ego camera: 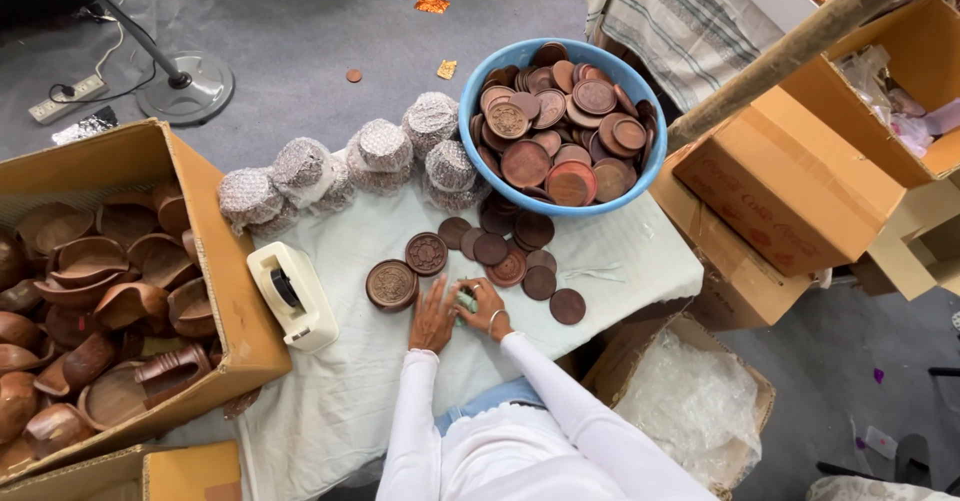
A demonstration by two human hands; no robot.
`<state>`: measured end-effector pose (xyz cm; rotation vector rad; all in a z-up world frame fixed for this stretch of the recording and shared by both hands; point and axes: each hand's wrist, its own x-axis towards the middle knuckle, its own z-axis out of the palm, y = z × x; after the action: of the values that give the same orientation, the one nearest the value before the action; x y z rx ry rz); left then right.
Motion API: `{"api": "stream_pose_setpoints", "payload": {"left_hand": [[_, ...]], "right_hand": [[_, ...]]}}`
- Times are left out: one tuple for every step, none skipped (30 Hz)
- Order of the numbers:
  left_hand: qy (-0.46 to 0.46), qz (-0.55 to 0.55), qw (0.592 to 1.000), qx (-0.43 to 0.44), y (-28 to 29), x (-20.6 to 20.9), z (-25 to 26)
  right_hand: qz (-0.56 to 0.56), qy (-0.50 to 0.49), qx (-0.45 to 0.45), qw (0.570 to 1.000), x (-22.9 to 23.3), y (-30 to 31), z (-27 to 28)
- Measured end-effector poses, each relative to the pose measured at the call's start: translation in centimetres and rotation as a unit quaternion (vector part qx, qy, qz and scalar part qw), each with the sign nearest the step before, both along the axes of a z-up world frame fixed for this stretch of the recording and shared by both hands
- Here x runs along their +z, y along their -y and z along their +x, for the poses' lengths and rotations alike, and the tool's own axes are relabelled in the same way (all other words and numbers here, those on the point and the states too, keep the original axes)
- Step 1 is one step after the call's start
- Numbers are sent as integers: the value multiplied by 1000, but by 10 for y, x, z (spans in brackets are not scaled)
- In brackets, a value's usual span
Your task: The recorder is cleaning and inspecting small clay bowls and lids using a cloth at a workstation.
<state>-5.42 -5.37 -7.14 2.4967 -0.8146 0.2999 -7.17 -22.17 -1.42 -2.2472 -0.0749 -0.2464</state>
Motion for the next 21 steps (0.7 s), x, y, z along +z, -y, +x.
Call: {"api": "stream_pose_setpoints", "payload": {"left_hand": [[1,1,1000,0,-4,10,-1],[-13,17,999,-33,-4,21,-2],[-26,33,997,-65,-5,32,-3],[-24,33,997,-66,-5,29,-3],[-38,38,996,-65,-4,26,-3],[-51,42,996,-64,-3,23,-2],[-49,41,996,-64,-3,19,-3],[-50,44,996,-61,-2,16,-2],[-50,47,996,-59,-2,12,-1],[-51,46,996,-56,0,12,-3],[-53,44,996,-54,1,11,-4],[-54,44,996,-50,0,11,-3],[-54,44,997,-46,2,12,-4],[-57,37,997,-34,4,13,-6],[-61,30,997,-22,5,13,-8],[-60,30,998,-14,6,14,-11],[-67,19,997,-15,7,14,-14],[-71,9,997,-15,6,15,-14],[-69,9,998,-6,5,17,-14],[-75,4,997,-9,4,18,-15],[-80,-2,997,-12,4,19,-16]], "right_hand": [[1,1,0,1000,-14,7,-1],[-1,20,16,1000,-28,17,-4],[-3,39,32,999,-42,26,-6],[-4,41,31,999,-31,30,-9],[-79,80,-49,992,-20,34,-12],[-153,117,-128,973,-9,39,-16],[-155,119,-128,972,0,44,-14],[-187,120,-158,962,9,50,-12],[-219,120,-187,950,18,56,-9],[-219,121,-185,950,10,63,-6],[-240,87,-177,950,2,69,-2],[-260,56,-168,949,-5,74,4],[-259,58,-164,950,-8,76,6],[-258,56,-163,951,-12,78,7],[-256,54,-162,951,-15,80,8],[-256,57,-155,953,-4,80,6],[-213,21,-169,962,7,80,3],[-169,-14,-181,969,18,79,3],[-168,-11,-172,971,29,70,0],[-212,34,-215,953,41,63,-5],[-255,80,-255,929,53,56,-10]]}}
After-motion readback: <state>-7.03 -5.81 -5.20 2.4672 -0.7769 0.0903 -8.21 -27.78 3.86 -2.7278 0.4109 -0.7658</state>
